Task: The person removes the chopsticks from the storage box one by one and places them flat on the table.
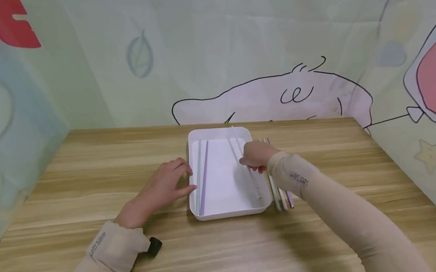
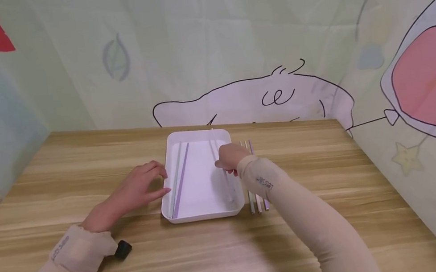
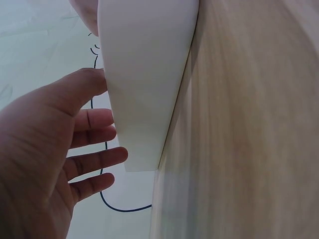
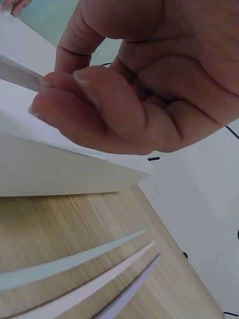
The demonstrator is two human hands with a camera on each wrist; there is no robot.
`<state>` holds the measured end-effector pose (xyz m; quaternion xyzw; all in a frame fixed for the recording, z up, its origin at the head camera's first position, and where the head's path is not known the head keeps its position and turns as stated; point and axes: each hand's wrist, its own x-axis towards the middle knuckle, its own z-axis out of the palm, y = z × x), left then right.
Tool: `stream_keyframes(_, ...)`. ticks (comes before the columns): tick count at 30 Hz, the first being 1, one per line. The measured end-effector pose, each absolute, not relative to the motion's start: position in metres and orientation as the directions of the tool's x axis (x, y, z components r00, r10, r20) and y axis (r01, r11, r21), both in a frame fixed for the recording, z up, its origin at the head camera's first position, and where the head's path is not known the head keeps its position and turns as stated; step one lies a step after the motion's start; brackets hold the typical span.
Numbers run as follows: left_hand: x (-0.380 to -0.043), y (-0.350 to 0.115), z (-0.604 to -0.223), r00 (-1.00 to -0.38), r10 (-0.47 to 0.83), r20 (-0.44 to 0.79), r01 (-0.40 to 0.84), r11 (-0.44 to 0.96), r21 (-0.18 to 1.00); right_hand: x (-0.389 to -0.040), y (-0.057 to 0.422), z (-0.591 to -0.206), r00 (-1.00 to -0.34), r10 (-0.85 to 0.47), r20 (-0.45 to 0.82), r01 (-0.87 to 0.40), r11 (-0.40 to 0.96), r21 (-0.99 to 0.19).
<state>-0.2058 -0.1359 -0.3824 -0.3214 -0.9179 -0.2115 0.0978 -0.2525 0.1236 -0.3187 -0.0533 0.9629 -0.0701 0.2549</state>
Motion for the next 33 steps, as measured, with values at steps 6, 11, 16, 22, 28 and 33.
stream_keyframes(6,-0.205,-0.135,-0.381,-0.769,0.553,0.322,0.638,0.699,0.323,-0.252,0.133,-0.316,-0.867,-0.154,-0.474,-0.088,0.984,-0.158)
stream_keyframes(11,-0.206,-0.135,-0.381,-0.77,0.555,0.317,0.637,0.701,0.321,-0.252,0.14,-0.315,-0.866,-0.15,-0.477,-0.08,0.983,-0.163)
stream_keyframes(16,-0.206,-0.136,-0.382,-0.768,0.557,0.316,0.639,0.701,0.317,-0.251,0.146,-0.313,-0.867,-0.157,-0.473,-0.105,0.985,-0.134)
stream_keyframes(22,-0.206,-0.136,-0.381,-0.769,0.558,0.313,0.639,0.699,0.322,-0.249,0.154,-0.313,-0.868,-0.172,-0.467,-0.119,0.983,-0.14)
stream_keyframes(28,-0.206,-0.136,-0.381,-0.765,0.56,0.32,0.643,0.696,0.319,-0.248,0.161,-0.313,-0.876,-0.157,-0.455,-0.099,0.984,-0.149)
stream_keyframes(33,-0.205,-0.136,-0.38,-0.767,0.558,0.316,0.64,0.699,0.32,-0.246,0.169,-0.312,-0.874,-0.177,-0.452,-0.098,0.976,-0.193)
